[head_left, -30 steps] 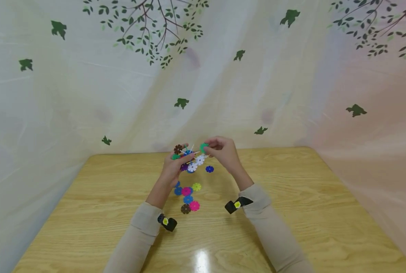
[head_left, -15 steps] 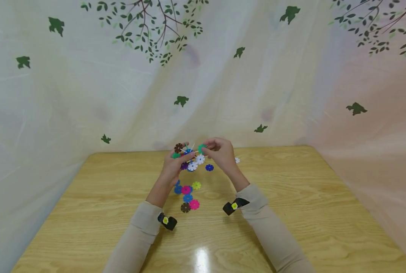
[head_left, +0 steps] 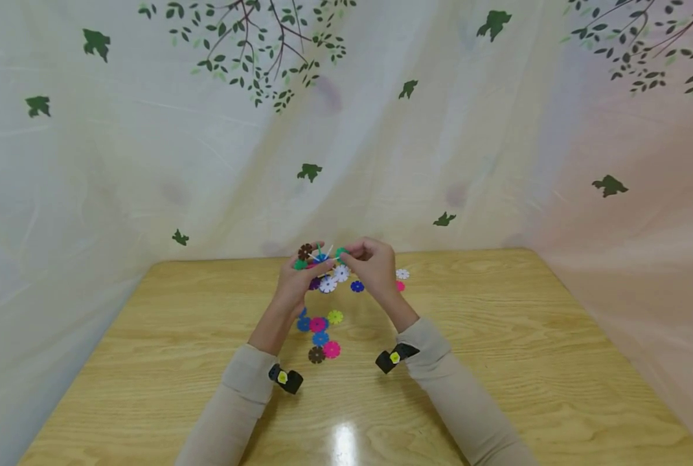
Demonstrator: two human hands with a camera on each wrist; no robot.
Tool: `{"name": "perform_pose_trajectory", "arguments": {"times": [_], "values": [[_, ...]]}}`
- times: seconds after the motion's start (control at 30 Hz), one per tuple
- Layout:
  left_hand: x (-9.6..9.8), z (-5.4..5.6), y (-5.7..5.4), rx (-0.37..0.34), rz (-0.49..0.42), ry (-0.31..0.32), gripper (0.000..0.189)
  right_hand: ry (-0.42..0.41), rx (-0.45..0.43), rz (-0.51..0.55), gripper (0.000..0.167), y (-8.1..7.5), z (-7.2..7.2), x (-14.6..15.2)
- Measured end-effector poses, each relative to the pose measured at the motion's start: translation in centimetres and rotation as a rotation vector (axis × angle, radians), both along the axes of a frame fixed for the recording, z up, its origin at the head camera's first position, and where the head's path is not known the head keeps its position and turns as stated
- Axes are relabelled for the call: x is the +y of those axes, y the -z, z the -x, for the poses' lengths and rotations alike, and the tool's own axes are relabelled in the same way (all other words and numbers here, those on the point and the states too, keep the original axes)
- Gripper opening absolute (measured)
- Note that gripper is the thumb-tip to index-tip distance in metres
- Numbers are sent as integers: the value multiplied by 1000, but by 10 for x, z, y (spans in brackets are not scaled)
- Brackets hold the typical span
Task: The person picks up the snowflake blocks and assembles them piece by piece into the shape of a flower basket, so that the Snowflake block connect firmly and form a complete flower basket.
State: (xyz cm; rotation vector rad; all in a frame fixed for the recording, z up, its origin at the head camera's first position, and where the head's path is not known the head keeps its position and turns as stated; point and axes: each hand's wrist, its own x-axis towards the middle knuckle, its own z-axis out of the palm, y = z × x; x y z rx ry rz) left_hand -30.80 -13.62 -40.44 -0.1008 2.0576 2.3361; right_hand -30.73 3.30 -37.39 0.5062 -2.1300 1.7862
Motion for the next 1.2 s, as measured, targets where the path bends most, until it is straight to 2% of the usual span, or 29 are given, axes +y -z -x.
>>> {"name": "perform_pose_trajectory", "arguments": {"times": [0.2,0.3,0.43,0.6,0.73,0.93,1.07,1.2], "values": [[2,0,-2,29,-21,-19,50,-17,-37,34,15,16,17,3],[5,0,-3,71,-89,-46,47,-32,-54,65,15,16,18,6],[7,-1,-3,99,-178,-91,31,-71,-85,111,16,14,16,6],[7,-3,-3,76,-224,-118,23,-106,-151,152,15,11,13,5],[7,-2,-2,50,-256,-100,30,-131,-207,155,16,12,13,4],[4,1,0,34,-287,-53,57,-175,-256,98,17,12,13,5],[1,3,0,1,-265,-54,61,-206,-253,26,19,12,14,8],[-1,3,-1,-33,-229,-68,62,-242,-286,-56,25,9,17,12]]}}
